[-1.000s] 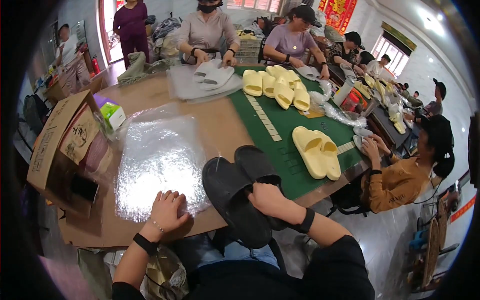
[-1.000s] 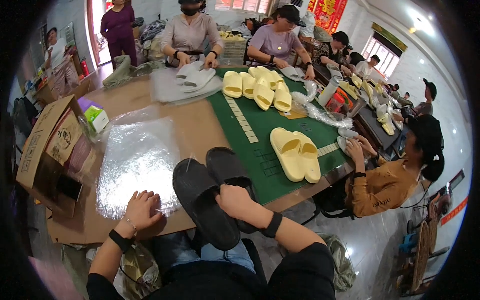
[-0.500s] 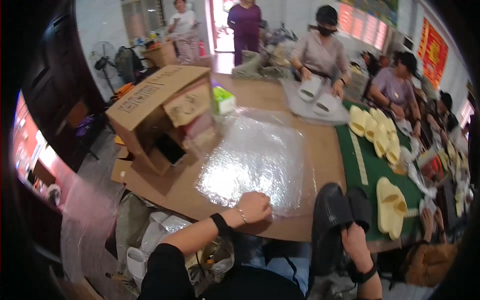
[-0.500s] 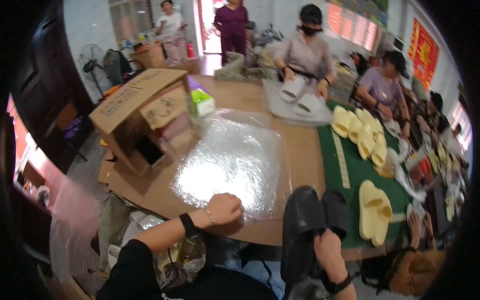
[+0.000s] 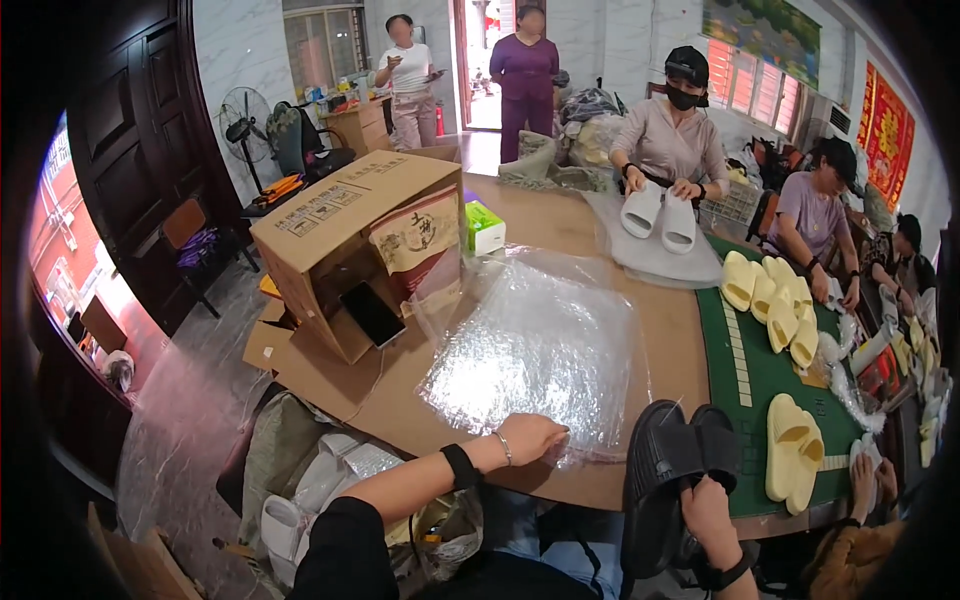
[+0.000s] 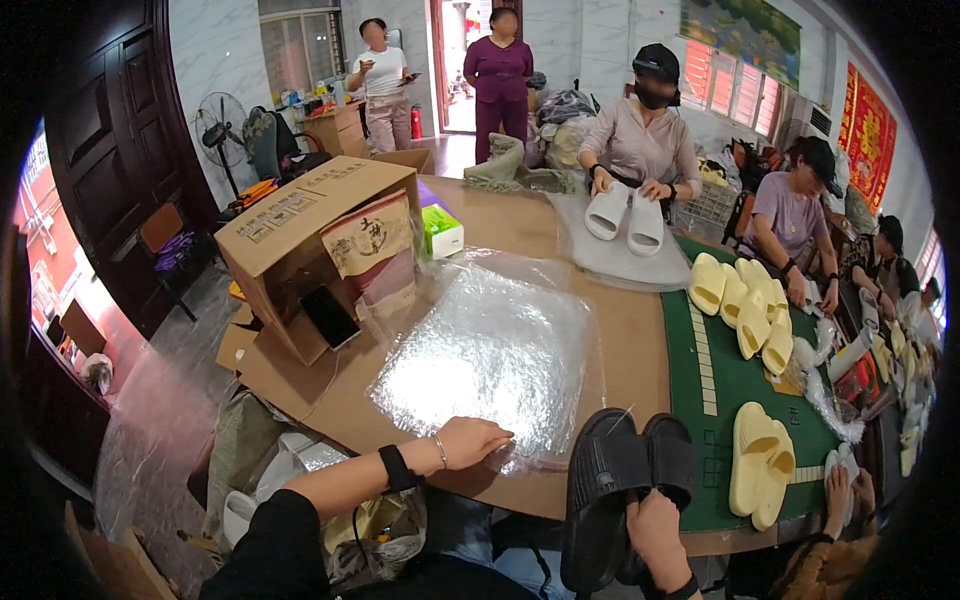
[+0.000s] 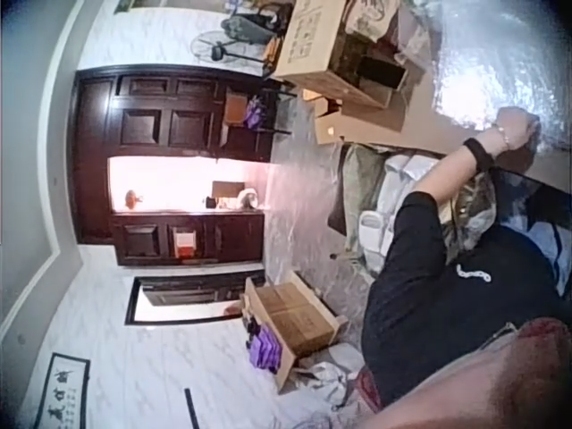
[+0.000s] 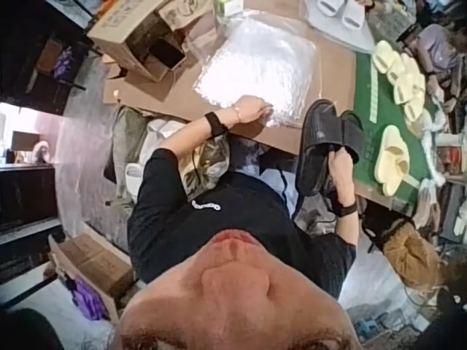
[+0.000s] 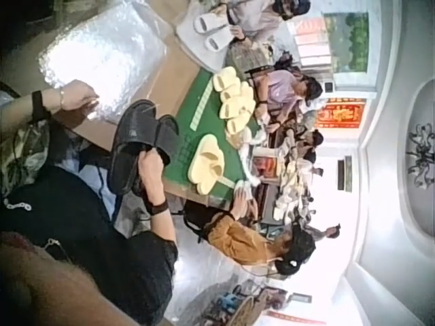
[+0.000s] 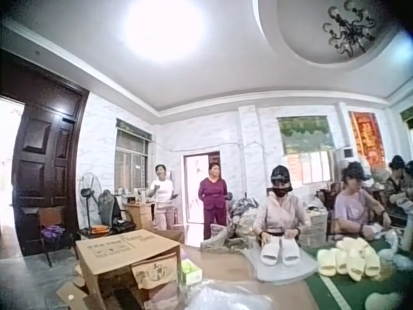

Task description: Packing finished shoes into plastic bags and a larger shipping sack.

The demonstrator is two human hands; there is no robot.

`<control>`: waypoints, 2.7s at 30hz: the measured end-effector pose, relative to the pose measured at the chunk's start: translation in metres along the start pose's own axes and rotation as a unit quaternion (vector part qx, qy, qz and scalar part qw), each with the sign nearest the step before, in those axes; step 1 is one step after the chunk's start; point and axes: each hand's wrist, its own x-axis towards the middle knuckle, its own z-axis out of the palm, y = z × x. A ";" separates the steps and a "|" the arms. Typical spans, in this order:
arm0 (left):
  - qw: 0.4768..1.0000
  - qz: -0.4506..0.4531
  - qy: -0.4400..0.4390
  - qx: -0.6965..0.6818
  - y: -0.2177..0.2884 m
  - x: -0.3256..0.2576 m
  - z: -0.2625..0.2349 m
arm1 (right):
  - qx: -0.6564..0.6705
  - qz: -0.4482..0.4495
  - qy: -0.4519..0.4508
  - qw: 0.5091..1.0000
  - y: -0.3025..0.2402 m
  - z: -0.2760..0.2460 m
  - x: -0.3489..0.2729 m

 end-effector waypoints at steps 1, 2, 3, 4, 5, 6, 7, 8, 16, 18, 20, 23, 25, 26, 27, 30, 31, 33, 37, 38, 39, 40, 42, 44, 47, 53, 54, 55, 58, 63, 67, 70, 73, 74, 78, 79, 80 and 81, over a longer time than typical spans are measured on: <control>1.000 -0.009 -0.004 0.004 -0.001 0.002 0.001 | -0.005 -0.001 0.007 1.000 0.000 0.001 0.001; 1.000 -0.018 -0.008 0.008 -0.001 0.003 0.001 | -0.004 -0.003 0.007 1.000 -0.001 0.000 0.001; 1.000 -0.020 -0.007 0.009 -0.002 0.004 0.001 | -0.002 -0.003 0.003 1.000 -0.003 -0.001 0.001; 1.000 -0.021 -0.009 0.004 -0.001 0.004 0.002 | 0.000 -0.001 -0.002 1.000 -0.003 -0.002 0.000; 1.000 -0.023 -0.011 0.000 0.000 0.005 0.002 | -0.001 -0.003 -0.003 1.000 -0.003 -0.002 0.000; 1.000 -0.024 -0.011 -0.001 0.001 0.005 0.001 | 0.003 -0.001 -0.006 1.000 -0.003 -0.002 -0.001; 1.000 -0.024 -0.013 0.002 0.002 0.004 0.000 | 0.007 0.002 -0.009 1.000 -0.002 -0.002 -0.002; 1.000 -0.024 -0.016 0.004 0.002 0.003 0.000 | 0.007 0.000 -0.010 1.000 -0.004 -0.002 -0.003; 0.993 0.055 0.067 -0.074 -0.003 0.002 0.017 | 0.003 -0.010 -0.020 1.000 -0.007 -0.001 -0.014; 0.990 0.069 0.060 -0.109 -0.002 0.012 0.021 | 0.005 -0.022 -0.010 1.000 0.008 0.008 -0.007; 0.981 -0.026 0.014 -0.192 -0.005 0.021 0.023 | 0.004 -0.060 0.022 0.998 0.010 0.012 -0.008; 0.973 -0.048 0.027 -0.224 -0.016 0.025 0.013 | -0.004 -0.052 0.022 0.998 0.006 0.010 -0.005; 0.967 -0.066 0.042 -0.244 -0.021 0.034 0.007 | 0.013 -0.007 -0.014 1.000 0.003 0.003 -0.004; 0.963 -0.075 0.039 -0.256 -0.016 0.036 0.000 | 0.009 0.007 -0.014 1.000 0.008 0.002 -0.006; 0.963 -0.066 0.031 -0.261 -0.015 0.040 0.004 | 0.009 0.005 -0.009 1.000 0.012 0.001 -0.008; 0.949 -0.090 0.043 -0.299 -0.021 0.041 0.012 | 0.024 0.004 -0.012 1.000 0.005 -0.004 -0.016; 0.951 -0.078 0.049 -0.296 -0.024 0.040 0.023 | 0.017 -0.001 -0.010 1.000 0.005 -0.003 -0.019; 0.961 -0.068 0.057 -0.261 -0.018 0.035 0.018 | 0.029 -0.024 0.004 0.999 0.002 0.000 -0.021; 0.953 -0.069 0.075 -0.286 -0.003 0.044 0.023 | 0.008 -0.032 -0.025 0.999 -0.002 0.006 -0.031; 0.952 -0.082 0.073 -0.285 0.005 0.044 0.017 | 0.010 -0.026 -0.042 0.999 -0.010 0.002 -0.037; 0.958 -0.058 0.098 -0.263 0.012 0.042 0.011 | -0.006 -0.050 -0.044 0.998 -0.011 0.006 -0.038; 0.958 -0.061 0.102 -0.262 0.016 0.041 0.006 | 0.004 -0.070 -0.052 0.996 -0.016 0.008 -0.037; 0.976 -0.040 0.072 -0.203 0.024 0.043 0.000 | -0.003 -0.092 -0.064 0.994 -0.030 0.014 -0.031; 0.981 0.010 0.095 -0.166 0.026 0.044 0.005 | -0.001 -0.112 -0.067 0.991 -0.044 0.016 -0.026; 0.991 0.056 0.039 -0.118 0.040 0.042 -0.005 | 0.002 -0.130 -0.079 0.988 -0.054 0.022 -0.019; 0.985 0.129 0.072 -0.088 0.037 0.036 0.001 | -0.012 -0.154 -0.118 0.981 -0.067 0.024 -0.014; 0.985 0.129 0.072 -0.087 0.037 0.035 -0.001 | -0.015 -0.154 -0.097 0.983 -0.063 0.028 -0.010; 0.986 0.137 0.046 -0.089 0.038 0.034 -0.005 | -0.019 -0.152 -0.077 0.985 -0.060 0.030 -0.008; 0.990 0.131 0.007 -0.047 0.044 0.024 -0.016 | -0.033 -0.112 -0.043 0.992 -0.052 0.034 0.003; 0.992 0.109 -0.054 0.026 0.056 0.018 -0.016 | -0.035 -0.102 -0.056 0.993 -0.057 0.036 0.004; 0.987 0.150 -0.044 -0.047 0.066 0.020 -0.010 | -0.022 -0.125 -0.062 0.990 -0.067 0.043 0.010; 0.983 0.169 -0.040 -0.057 0.075 0.015 -0.015 | -0.024 -0.110 -0.043 0.993 -0.073 0.038 0.021; 0.981 0.182 -0.017 -0.058 0.085 0.006 -0.017 | 0.002 -0.199 -0.030 0.979 -0.060 0.056 0.045; 0.982 0.180 -0.016 -0.057 0.088 0.003 -0.018 | 0.003 -0.201 -0.030 0.979 -0.061 0.058 0.052; 0.983 0.172 0.005 -0.056 0.101 -0.012 -0.021 | -0.024 -0.184 -0.063 0.981 -0.074 0.064 0.075; 0.980 0.178 0.003 -0.087 0.104 -0.015 -0.020 | 0.001 -0.162 -0.060 0.985 -0.075 0.067 0.083; 0.976 0.184 0.001 -0.118 0.106 -0.018 -0.018 | 0.026 -0.140 -0.058 0.988 -0.076 0.070 0.090; 0.973 0.197 0.006 -0.118 0.107 -0.021 -0.015 | 0.031 -0.173 -0.021 0.984 -0.077 0.072 0.094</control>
